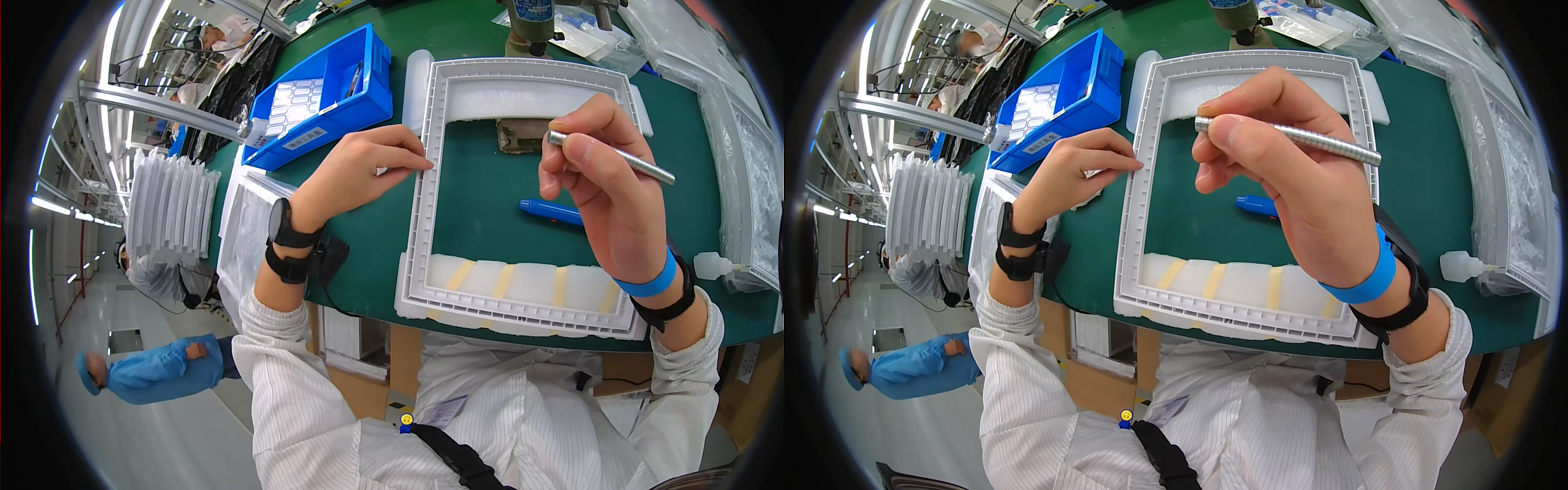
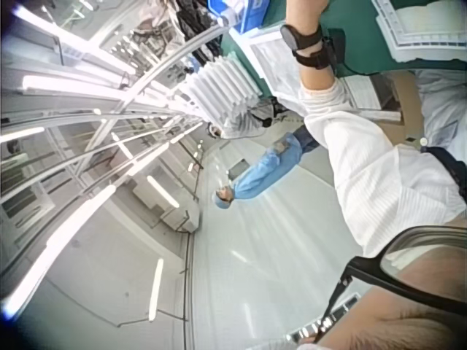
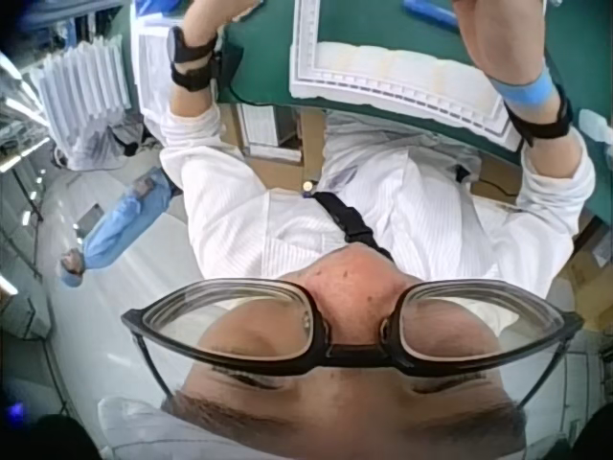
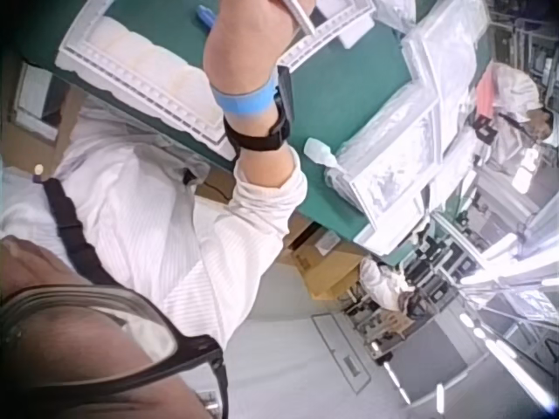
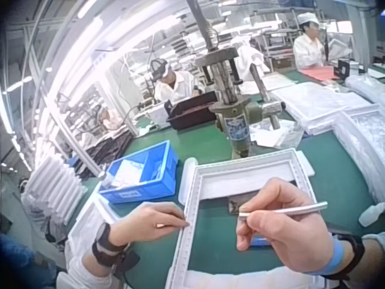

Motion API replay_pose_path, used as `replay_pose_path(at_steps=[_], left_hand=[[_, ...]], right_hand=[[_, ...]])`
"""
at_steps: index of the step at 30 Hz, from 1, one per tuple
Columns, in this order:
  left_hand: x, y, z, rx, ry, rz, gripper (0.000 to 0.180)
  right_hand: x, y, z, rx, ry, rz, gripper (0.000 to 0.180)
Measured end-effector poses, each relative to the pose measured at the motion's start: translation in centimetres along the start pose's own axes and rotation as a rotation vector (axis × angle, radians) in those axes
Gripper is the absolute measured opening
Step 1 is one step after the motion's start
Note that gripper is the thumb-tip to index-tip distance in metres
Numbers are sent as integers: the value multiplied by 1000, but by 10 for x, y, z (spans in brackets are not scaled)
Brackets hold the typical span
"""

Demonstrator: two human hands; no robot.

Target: Assembling a plastic component frame using foam strips, a threaded metal rod, and a blue application tool at a factory workbench.

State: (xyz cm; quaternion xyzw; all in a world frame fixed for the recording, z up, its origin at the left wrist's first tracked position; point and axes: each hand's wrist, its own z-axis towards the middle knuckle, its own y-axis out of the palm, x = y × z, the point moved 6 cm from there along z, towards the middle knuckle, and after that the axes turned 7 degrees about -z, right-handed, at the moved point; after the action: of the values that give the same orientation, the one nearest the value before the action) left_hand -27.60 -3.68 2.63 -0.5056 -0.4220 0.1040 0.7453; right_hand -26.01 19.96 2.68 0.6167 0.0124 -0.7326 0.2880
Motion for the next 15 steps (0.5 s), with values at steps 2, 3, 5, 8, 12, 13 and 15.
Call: replay_pose_path(at_steps=[2, 3, 5, 8, 12, 13, 15], left_hand=[[0, 1, -2, 42, -31, -23, 20], [-1, 0, -3, 86, -62, -46, 19], [-3, 3, -6, 136, -120, -56, 17], [-5, 3, -9, 199, -196, -57, 16], [-2, 3, -10, 238, -225, -58, 16], [-3, 4, -11, 235, -224, -59, 16], [-5, 5, -12, 262, -214, -79, 15]], right_hand=[[0, 0, 0, 3, 11, -2, 16], [0, 0, 0, 5, 12, -2, 16], [0, 1, 0, -3, 7, -12, 15], [1, 2, 1, -1, -3, -17, 15], [2, -1, 1, 6, -15, -36, 16], [2, -1, 2, 5, -19, -38, 16], [3, -2, 2, 5, -21, -37, 16]])
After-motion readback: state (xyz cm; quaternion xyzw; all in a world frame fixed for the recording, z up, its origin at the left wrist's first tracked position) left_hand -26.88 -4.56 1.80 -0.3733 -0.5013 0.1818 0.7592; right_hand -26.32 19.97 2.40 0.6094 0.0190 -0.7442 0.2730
